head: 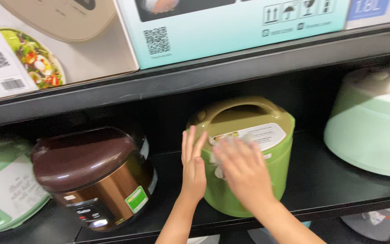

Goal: The person cleans display items by wiping rice cookers and the shelf surface one by one with a cloth.

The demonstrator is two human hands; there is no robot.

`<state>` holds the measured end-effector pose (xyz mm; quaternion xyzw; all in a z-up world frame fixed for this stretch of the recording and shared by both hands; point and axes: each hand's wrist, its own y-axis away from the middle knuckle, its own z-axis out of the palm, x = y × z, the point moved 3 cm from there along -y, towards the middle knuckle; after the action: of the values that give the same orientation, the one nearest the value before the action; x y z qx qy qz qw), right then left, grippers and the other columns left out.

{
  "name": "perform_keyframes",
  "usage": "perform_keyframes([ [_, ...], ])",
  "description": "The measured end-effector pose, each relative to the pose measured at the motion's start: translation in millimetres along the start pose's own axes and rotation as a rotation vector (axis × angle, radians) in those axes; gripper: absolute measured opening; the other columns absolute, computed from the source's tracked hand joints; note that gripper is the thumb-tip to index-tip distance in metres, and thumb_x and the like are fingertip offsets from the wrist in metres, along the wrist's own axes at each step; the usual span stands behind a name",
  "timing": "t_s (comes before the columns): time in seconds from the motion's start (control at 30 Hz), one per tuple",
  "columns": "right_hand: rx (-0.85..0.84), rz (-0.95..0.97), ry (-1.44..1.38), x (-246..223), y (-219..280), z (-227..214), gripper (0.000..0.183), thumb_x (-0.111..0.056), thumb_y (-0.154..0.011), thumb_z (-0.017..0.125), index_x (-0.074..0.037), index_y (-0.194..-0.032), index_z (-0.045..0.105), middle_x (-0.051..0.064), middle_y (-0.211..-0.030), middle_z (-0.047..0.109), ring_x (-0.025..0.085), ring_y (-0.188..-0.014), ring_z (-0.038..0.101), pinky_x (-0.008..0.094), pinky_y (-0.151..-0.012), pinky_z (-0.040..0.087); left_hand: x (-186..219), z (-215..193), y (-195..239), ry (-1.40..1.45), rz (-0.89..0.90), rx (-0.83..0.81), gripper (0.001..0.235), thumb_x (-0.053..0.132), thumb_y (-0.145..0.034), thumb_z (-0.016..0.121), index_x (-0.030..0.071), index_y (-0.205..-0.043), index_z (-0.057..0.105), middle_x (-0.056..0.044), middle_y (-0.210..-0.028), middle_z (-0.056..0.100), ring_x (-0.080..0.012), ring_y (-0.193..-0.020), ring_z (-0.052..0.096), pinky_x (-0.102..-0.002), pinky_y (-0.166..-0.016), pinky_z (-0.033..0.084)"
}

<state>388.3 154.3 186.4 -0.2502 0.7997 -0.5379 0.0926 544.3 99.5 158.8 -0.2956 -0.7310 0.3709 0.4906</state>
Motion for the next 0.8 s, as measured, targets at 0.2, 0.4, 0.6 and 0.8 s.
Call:
perform_keyframes([
  [0.2, 0.199, 0.556, -0.487, 103.4, 68.9, 21.0, 0.053, -0.021, -0.111, 0.03, 0.001, -0.159, 0.029, 0.024, -0.17, 0.018, 0.039, -0.158, 0.019, 0.049, -0.127, 0.017, -9.7, 15.2, -8.0, -0.277, 0.12, -0.042, 0.049, 0.043, -0.112, 0.033, 0.011, -0.139, 0.06, -0.011, -0.153, 0.05, -0.0376, -0.156, 0.027, -0.052, -0.127, 0.022],
  [0.4, 0.2, 0.646, -0.456, 73.5, 100.8, 42.6, 0.061, -0.021, -0.11, 0.029, 0.004, -0.163, 0.013, 0.027, -0.172, 0.004, 0.046, -0.158, -0.004, 0.055, -0.127, 0.004, -12.1, 7.4, -7.6, -0.217, 0.132, -0.126, 0.054, 0.044, -0.113, 0.027, 0.011, -0.141, 0.06, -0.012, -0.155, 0.048, -0.039, -0.154, 0.027, -0.051, -0.125, 0.022],
  [0.6, 0.098, 0.263, -0.076, -5.5, 68.2, 50.5, 0.071, -0.01, -0.09, 0.063, -0.009, -0.156, 0.038, 0.019, -0.165, 0.03, 0.044, -0.155, 0.022, 0.059, -0.124, 0.015, -3.7, 10.9, -3.0, -0.107, 0.123, -0.07, 0.073, 0.052, -0.111, 0.01, 0.01, -0.139, 0.062, -0.013, -0.154, 0.052, -0.0379, -0.155, 0.028, -0.05, -0.127, 0.021],
  [0.8, 0.155, 0.289, -0.038, 29.7, 36.4, 30.6, 0.063, -0.012, -0.091, 0.062, -0.011, -0.152, 0.046, 0.014, -0.161, 0.038, 0.039, -0.151, 0.03, 0.063, -0.122, 0.018, -4.8, 19.3, -1.7, -0.171, 0.093, 0.031, 0.065, 0.052, -0.114, 0.021, 0.007, -0.133, 0.065, -0.013, -0.149, 0.056, -0.0387, -0.154, 0.034, -0.049, -0.127, 0.025],
])
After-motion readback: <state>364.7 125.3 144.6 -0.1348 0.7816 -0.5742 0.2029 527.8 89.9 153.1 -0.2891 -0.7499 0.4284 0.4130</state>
